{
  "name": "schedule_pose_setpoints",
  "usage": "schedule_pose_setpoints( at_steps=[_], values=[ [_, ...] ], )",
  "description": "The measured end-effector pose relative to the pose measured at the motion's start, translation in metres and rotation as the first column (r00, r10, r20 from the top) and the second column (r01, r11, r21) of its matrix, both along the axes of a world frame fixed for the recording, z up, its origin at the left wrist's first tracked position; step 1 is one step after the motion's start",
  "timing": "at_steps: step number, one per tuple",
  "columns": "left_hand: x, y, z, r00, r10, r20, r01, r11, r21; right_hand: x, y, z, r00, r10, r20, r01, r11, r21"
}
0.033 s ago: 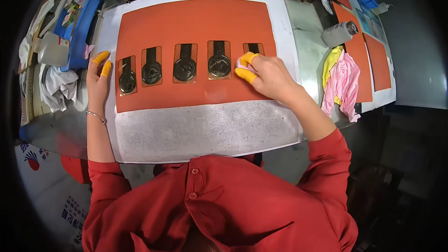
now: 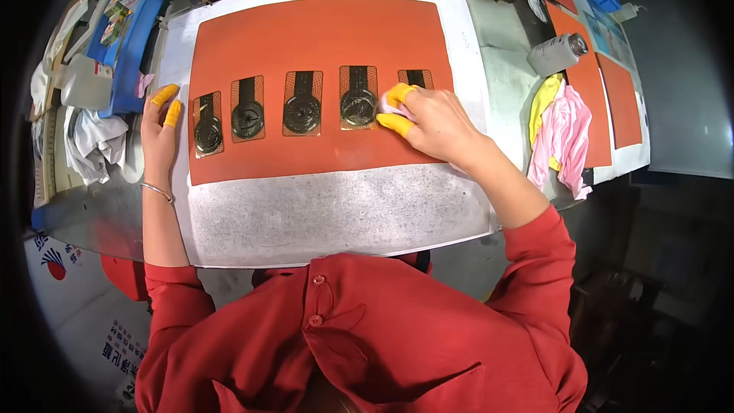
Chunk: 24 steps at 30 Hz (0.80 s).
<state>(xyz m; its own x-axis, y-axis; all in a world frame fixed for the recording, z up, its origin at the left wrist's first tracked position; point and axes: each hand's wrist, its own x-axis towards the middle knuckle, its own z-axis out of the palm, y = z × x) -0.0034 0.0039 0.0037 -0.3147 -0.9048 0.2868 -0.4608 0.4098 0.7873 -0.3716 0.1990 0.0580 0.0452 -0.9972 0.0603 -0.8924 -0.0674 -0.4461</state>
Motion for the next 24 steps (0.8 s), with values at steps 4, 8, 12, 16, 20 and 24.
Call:
schedule_pose_setpoints(
  at_steps=[4, 8, 12, 16, 20, 24],
  values=[
    [-0.001, -0.001, 0.001, 0.999, 0.003, -0.039, -0.002, 0.999, 0.041, -0.004, -0.036, -0.021, 1.000, 0.021, -0.004, -0.021, 0.998, -0.067],
    [0.000, 0.000, -0.001, 0.998, 0.003, -0.055, -0.001, 0.999, 0.036, 0.017, -0.021, -0.030, 0.948, 0.293, -0.122, -0.302, 0.952, -0.055],
    [-0.001, 0.000, 0.002, 1.000, 0.017, 0.009, -0.017, 1.000, 0.011, 0.011, -0.035, -0.034, 0.956, 0.232, -0.179, -0.250, 0.964, -0.088],
    [0.000, 0.000, 0.002, 1.000, -0.013, -0.012, 0.013, 0.998, 0.057, -0.006, -0.082, -0.021, 0.984, 0.031, -0.175, -0.045, 0.996, -0.075],
    [0.003, 0.002, -0.001, 1.000, -0.004, -0.005, 0.004, 1.000, -0.020, 0.005, -0.065, -0.023, 0.979, 0.093, -0.180, -0.102, 0.994, -0.038],
    [-0.004, 0.001, 0.004, 1.000, -0.014, -0.020, 0.013, 1.000, -0.001, -0.012, -0.082, -0.029, 0.973, 0.019, -0.230, -0.044, 0.994, -0.103]
  ],
)
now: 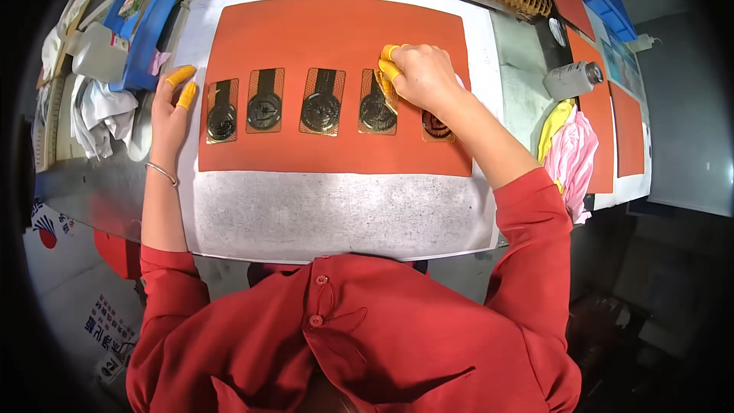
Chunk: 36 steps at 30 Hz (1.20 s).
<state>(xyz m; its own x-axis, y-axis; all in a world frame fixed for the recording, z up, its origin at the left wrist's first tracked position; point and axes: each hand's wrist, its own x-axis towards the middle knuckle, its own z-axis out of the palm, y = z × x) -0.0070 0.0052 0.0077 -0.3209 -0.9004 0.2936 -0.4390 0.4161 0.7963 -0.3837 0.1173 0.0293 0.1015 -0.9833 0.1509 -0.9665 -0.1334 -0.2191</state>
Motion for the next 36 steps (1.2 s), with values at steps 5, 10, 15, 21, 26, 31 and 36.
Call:
schedule_pose_setpoints(
  at_steps=[5, 10, 15, 21, 26, 31, 36],
  values=[
    [0.004, 0.000, -0.001, 0.997, 0.018, 0.081, -0.015, 0.999, -0.032, 0.016, 0.011, 0.010, 0.999, 0.046, -0.001, -0.046, 0.999, 0.011],
    [0.006, 0.001, -0.002, 0.996, 0.017, 0.093, -0.013, 0.999, -0.042, 0.012, 0.007, 0.006, 0.999, 0.019, -0.032, -0.019, 1.000, -0.002],
    [0.001, 0.001, 0.000, 0.998, 0.020, 0.052, -0.017, 0.998, -0.060, 0.011, 0.000, 0.009, 1.000, -0.024, 0.005, 0.024, 1.000, -0.017],
    [0.002, -0.001, -0.001, 0.999, 0.013, 0.045, -0.010, 0.999, -0.052, 0.012, 0.007, 0.004, 0.998, 0.061, 0.007, -0.061, 0.997, -0.053],
    [0.005, 0.001, -0.005, 1.000, 0.023, 0.015, -0.023, 1.000, -0.017, 0.011, 0.017, -0.002, 0.982, 0.190, -0.022, -0.190, 0.982, -0.013],
    [0.003, 0.000, 0.001, 0.998, 0.015, 0.057, -0.012, 0.999, -0.037, 0.006, 0.007, 0.016, 0.998, 0.058, 0.003, -0.058, 0.998, 0.015],
    [0.001, -0.001, 0.001, 0.999, 0.020, 0.034, -0.019, 0.999, -0.040, 0.003, 0.011, 0.009, 0.997, 0.071, -0.003, -0.071, 0.997, 0.001]
  ],
)
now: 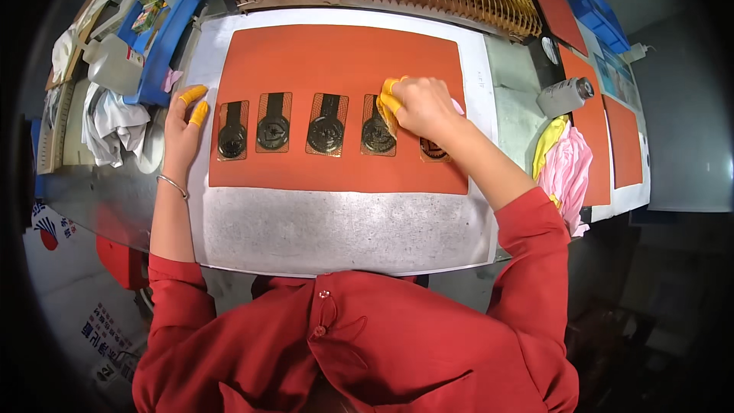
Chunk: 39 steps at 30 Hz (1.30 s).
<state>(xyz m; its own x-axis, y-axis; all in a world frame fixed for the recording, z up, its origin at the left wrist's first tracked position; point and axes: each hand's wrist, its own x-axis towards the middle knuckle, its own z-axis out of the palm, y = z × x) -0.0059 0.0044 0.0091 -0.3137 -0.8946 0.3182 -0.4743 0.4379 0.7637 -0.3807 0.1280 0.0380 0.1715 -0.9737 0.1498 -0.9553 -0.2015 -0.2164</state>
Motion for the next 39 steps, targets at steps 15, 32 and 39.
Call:
schedule_pose_setpoints(
  at_steps=[15, 32, 39],
  values=[
    [0.007, -0.003, -0.012, 0.999, -0.012, -0.046, 0.014, 0.999, 0.050, 0.029, 0.023, -0.008, 0.965, 0.261, 0.016, -0.262, 0.964, 0.042],
    [-0.004, 0.000, -0.004, 1.000, 0.008, -0.004, -0.008, 0.999, 0.035, -0.004, 0.011, -0.008, 1.000, -0.005, -0.010, 0.006, 1.000, 0.019],
    [0.008, -0.001, -0.011, 0.998, 0.027, -0.049, -0.025, 0.999, 0.042, 0.026, 0.053, -0.001, 0.973, 0.209, 0.094, -0.215, 0.975, 0.061]
  ],
)
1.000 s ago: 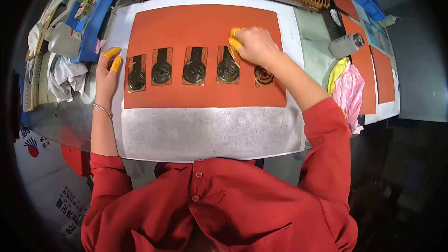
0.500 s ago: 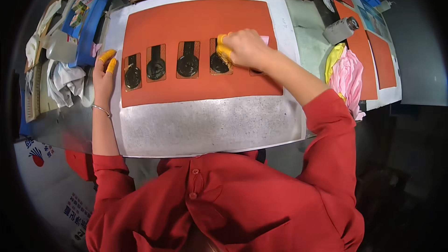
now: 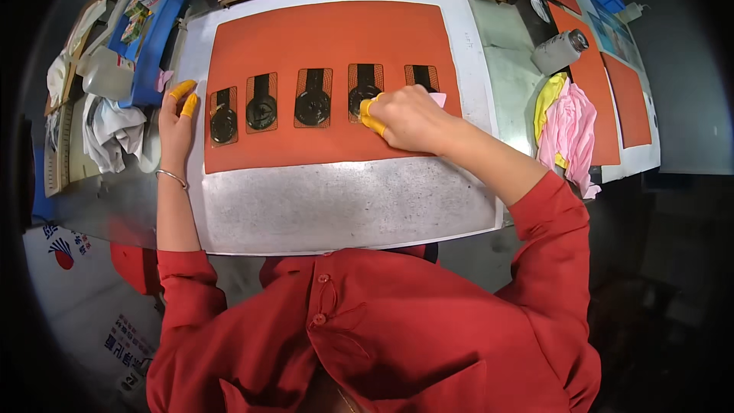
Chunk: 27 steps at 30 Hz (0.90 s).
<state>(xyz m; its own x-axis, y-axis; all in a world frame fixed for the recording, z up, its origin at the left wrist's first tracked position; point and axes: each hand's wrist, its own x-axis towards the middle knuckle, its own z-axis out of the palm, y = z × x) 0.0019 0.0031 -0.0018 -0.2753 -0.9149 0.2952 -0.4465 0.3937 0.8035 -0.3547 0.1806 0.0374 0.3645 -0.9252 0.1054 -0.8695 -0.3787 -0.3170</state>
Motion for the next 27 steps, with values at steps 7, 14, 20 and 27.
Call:
schedule_pose_setpoints(
  at_steps=[7, 14, 20, 27],
  values=[
    [-0.003, 0.003, 0.001, 1.000, -0.007, 0.017, 0.007, 1.000, 0.001, -0.005, 0.016, -0.005, 0.997, -0.022, -0.069, 0.021, 1.000, -0.008],
    [-0.005, 0.001, 0.002, 1.000, -0.005, 0.004, 0.005, 1.000, -0.008, -0.004, 0.017, -0.005, 0.999, 0.019, -0.030, -0.020, 0.999, -0.043],
    [-0.004, -0.002, 0.001, 1.000, 0.005, 0.019, -0.005, 1.000, -0.014, 0.013, 0.063, 0.024, 0.989, 0.048, 0.141, -0.052, 0.998, 0.029],
    [0.005, 0.005, 0.022, 0.999, -0.001, -0.053, -0.006, 0.991, -0.132, 0.009, 0.055, 0.028, 0.289, -0.501, 0.816, 0.115, 0.864, 0.490]
  ],
)
